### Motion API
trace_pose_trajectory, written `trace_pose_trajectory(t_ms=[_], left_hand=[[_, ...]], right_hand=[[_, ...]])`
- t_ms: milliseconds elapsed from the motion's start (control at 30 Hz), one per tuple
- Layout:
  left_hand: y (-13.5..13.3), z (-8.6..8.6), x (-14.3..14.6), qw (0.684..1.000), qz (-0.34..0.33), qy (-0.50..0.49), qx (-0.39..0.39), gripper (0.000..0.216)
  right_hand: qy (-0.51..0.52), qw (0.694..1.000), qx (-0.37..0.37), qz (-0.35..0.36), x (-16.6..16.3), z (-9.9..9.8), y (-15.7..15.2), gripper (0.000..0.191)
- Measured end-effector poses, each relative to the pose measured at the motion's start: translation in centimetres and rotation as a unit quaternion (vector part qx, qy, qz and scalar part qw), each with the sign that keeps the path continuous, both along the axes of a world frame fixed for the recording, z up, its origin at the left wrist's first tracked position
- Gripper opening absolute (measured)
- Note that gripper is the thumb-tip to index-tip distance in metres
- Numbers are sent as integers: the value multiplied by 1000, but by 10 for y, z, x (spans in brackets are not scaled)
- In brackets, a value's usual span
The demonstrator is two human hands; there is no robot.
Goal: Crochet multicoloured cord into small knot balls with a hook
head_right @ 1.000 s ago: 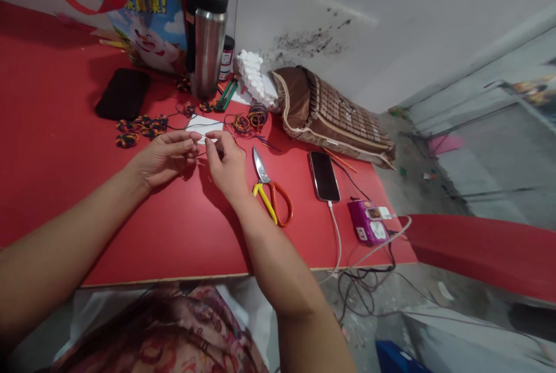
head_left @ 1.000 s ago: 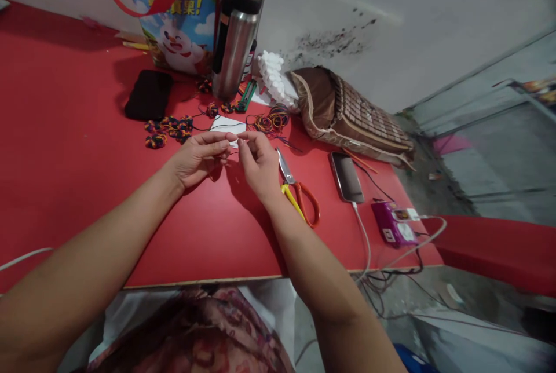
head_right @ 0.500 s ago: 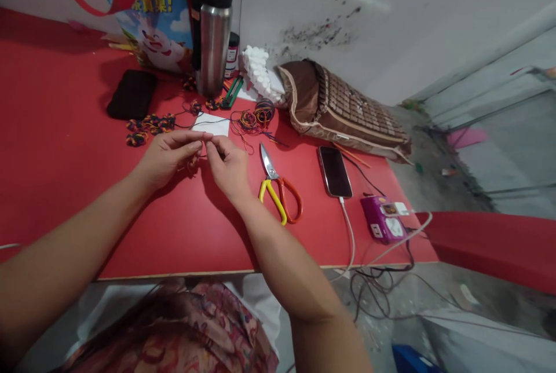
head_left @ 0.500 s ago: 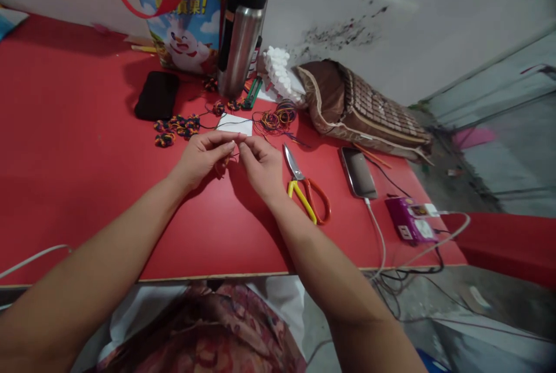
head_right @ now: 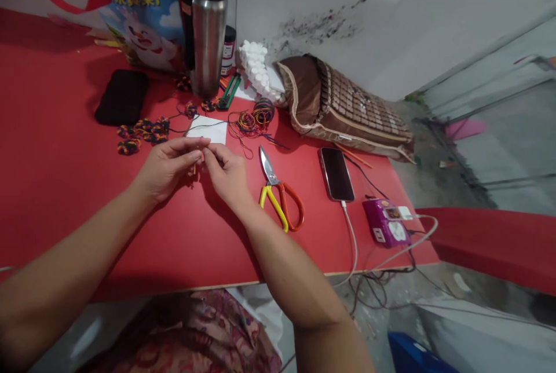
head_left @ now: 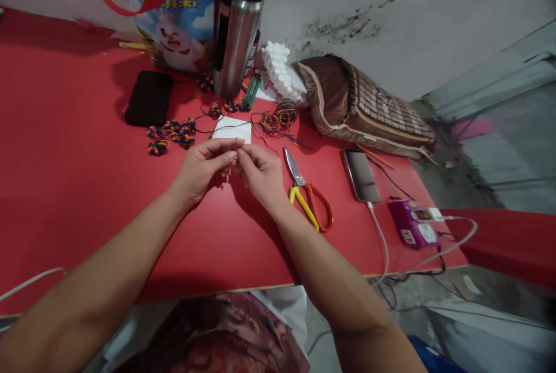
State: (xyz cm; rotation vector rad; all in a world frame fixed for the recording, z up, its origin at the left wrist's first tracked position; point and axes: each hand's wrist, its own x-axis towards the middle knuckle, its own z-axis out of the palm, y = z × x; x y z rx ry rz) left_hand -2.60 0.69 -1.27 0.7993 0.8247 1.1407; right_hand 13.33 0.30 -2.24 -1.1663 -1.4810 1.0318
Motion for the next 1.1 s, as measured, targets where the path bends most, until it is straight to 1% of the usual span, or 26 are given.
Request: trace_pose_trajectory(t_ms=[67, 200, 333, 433, 500, 567, 633, 700, 833, 900, 1033, 1100], left_hand=[[1, 0, -3, 999, -13, -20, -24, 27], [4, 1, -8, 998, -33, -39, -42, 24], [4, 3, -9, 997, -23, -51, -57, 29], [5, 2, -9, 996, -23, -61, -61, 27], [7, 0, -9, 995, -29, -70, -61, 27], [10, -2, -11, 994, -28, -79, -66, 28], [13, -3, -12, 993, -24, -85, -74, 29], [15, -4, -13, 993, -18, -86, -80, 30], [14, -3, -12, 994, -7, -73, -77, 28], [11, -1, -11, 997, -1, -55, -59, 25], [7, 1, -8, 999, 8, -19, -37, 19], [5, 1, -6, 999, 4, -8, -31, 17]], right_hand=[[12, 1000, -15, -2, -1, 1, 0, 26], [64, 997, -38, -6, -7, 4, 3, 30], [94, 994, -46, -12, -11, 4, 4, 35], [116, 990, -70, -26, -11, 1, -2, 39], [132, 987, -86, -31, -8, 0, -6, 37], [120, 989, -82, -41, -4, -1, -9, 31], [82, 993, -58, -63, 0, -1, -8, 27], [54, 994, -45, -79, 3, -1, -4, 26], [45, 996, -59, -53, 5, -1, 2, 27], [23, 998, -25, -54, 6, 0, 2, 25], [-56, 992, 86, -73, 8, 5, 1, 29], [-82, 987, 114, -73, 9, 7, 0, 30]])
